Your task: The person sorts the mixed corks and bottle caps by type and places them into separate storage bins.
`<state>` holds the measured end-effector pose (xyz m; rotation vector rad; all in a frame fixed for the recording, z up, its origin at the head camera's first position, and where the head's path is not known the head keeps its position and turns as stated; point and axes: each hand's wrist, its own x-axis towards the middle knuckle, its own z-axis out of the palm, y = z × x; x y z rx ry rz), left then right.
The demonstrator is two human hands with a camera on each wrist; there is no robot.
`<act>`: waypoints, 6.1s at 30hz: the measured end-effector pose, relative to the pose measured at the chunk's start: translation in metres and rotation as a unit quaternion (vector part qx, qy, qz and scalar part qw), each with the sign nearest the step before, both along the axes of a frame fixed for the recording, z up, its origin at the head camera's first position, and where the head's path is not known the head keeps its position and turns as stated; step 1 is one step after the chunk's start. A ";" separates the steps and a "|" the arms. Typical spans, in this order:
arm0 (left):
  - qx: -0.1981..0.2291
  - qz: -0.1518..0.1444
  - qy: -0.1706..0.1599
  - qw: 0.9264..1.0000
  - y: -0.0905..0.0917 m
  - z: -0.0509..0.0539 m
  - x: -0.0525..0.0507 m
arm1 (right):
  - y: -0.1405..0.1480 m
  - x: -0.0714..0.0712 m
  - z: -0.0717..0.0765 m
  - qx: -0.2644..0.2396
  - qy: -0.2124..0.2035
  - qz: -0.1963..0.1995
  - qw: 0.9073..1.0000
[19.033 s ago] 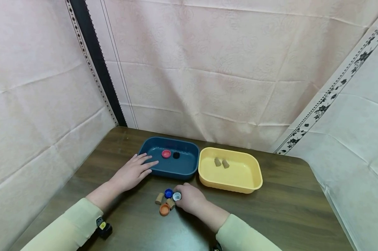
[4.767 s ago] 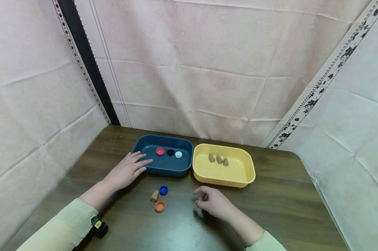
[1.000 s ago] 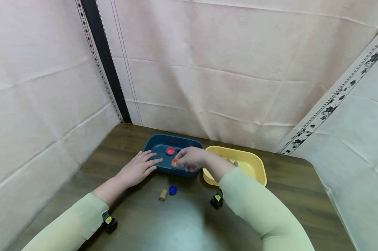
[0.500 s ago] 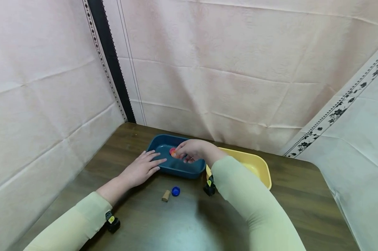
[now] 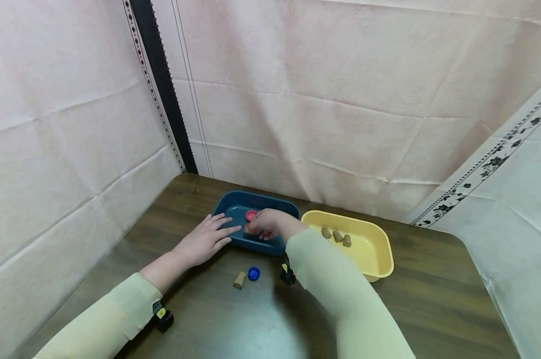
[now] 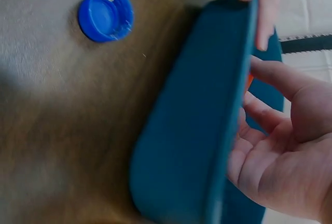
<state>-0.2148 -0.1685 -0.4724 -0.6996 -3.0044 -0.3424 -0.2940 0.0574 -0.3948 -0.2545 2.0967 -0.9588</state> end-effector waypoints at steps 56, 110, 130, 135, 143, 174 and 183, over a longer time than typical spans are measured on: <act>0.011 -0.005 0.018 1.000 0.002 -0.001 0.000 | 0.017 0.070 -0.014 -0.008 0.361 -0.136 0.923; 0.015 -0.010 0.030 0.999 0.001 -0.004 0.000 | 0.042 0.122 -0.063 0.027 0.227 -0.009 0.973; 0.015 -0.013 0.029 0.999 0.003 -0.002 -0.003 | 0.037 0.119 -0.065 0.045 0.223 -0.004 0.974; 0.017 -0.012 0.026 0.999 0.003 -0.003 -0.003 | 0.038 0.119 -0.066 0.046 0.227 -0.003 0.973; 0.017 -0.012 0.019 1.000 0.001 -0.001 -0.001 | 0.038 0.121 -0.066 0.044 0.229 -0.002 0.973; 0.014 0.003 0.019 1.000 -0.006 -0.002 0.006 | 0.047 0.111 -0.023 0.003 0.232 0.016 0.973; 0.011 0.002 0.014 1.000 0.000 0.000 0.003 | 0.057 0.084 0.014 -0.034 0.132 0.032 0.990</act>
